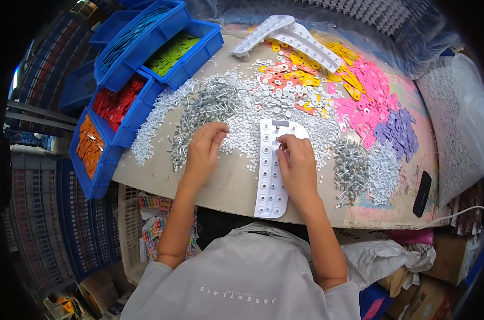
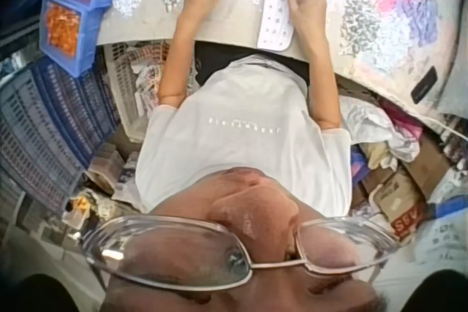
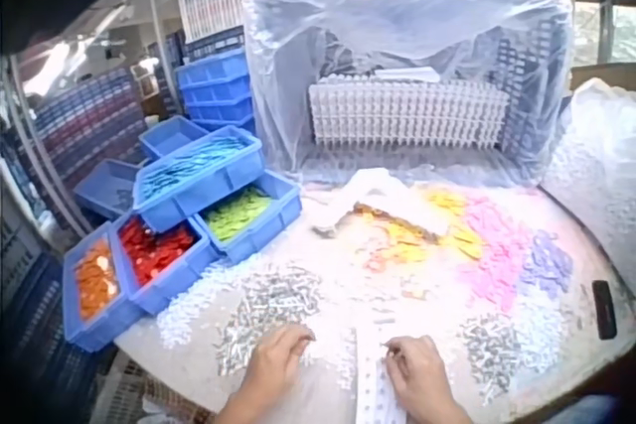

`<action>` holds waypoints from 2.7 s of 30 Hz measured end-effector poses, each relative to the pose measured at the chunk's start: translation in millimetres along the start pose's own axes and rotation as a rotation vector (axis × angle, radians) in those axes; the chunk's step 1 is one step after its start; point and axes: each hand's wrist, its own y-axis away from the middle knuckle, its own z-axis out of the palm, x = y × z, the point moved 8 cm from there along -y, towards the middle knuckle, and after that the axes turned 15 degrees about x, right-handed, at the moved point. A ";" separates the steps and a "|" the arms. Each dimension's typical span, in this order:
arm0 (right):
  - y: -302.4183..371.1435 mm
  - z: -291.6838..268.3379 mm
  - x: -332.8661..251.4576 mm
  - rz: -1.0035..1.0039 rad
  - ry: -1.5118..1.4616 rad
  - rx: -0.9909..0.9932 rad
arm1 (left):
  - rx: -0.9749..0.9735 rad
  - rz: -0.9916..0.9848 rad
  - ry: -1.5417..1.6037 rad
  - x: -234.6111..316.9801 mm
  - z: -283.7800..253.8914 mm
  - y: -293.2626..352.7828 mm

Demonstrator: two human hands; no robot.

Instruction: Assemble small toy xylophones by placing metal pins and colorful keys onto plastic bases.

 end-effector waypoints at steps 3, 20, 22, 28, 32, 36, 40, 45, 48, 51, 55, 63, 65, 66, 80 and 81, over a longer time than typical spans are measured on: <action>-0.5 4.0 2.0 0.027 0.075 -0.018 | -0.080 0.024 0.073 14.6 10.8 7.9; -23.1 -89.4 66.8 -0.145 0.583 0.121 | -0.169 0.080 0.211 41.6 58.4 28.7; -20.3 -84.4 70.7 -0.121 0.580 0.057 | -0.144 0.111 0.218 45.0 63.1 29.8; -18.0 -79.7 69.1 -0.189 0.617 0.108 | -0.175 0.238 0.113 53.9 77.4 33.9; -21.1 -79.0 71.7 -0.200 0.642 0.130 | -0.189 0.321 0.049 59.5 76.3 38.3; -20.3 -84.3 73.0 -0.186 0.640 0.156 | -0.198 0.303 0.099 62.2 68.5 43.0; -17.5 -93.5 66.8 -0.213 0.624 0.267 | 0.014 0.229 -0.050 41.6 38.5 25.1; -9.5 -107.6 80.7 0.171 0.176 0.368 | 0.175 0.100 -0.421 -31.5 -19.7 -6.5; 1.4 -83.7 62.8 0.236 -0.220 0.339 | 0.178 -0.003 -0.510 -62.4 -31.0 -6.1; 14.7 -56.4 45.2 0.364 -0.429 0.219 | 0.147 0.001 -0.536 -67.9 -25.0 -3.7; 22.1 -35.6 15.8 0.241 -0.341 0.056 | 0.164 0.011 -0.546 -65.6 -23.0 -2.9; 33.3 -20.3 11.2 0.274 -0.175 -0.113 | 0.189 0.013 -0.481 -64.8 -21.8 -0.1; 33.3 -20.4 13.6 0.283 -0.169 -0.116 | 0.195 0.018 -0.488 -61.4 -20.0 -2.0; 32.4 -20.9 12.9 0.214 -0.135 -0.089 | 0.193 0.020 -0.481 -60.0 -19.7 -3.2; -2.7 -72.9 29.2 -0.173 0.382 0.195 | -0.056 -0.176 0.272 23.8 17.6 37.6; -5.2 -75.9 39.3 -0.165 0.465 0.192 | -0.140 -0.079 0.278 36.0 26.7 42.9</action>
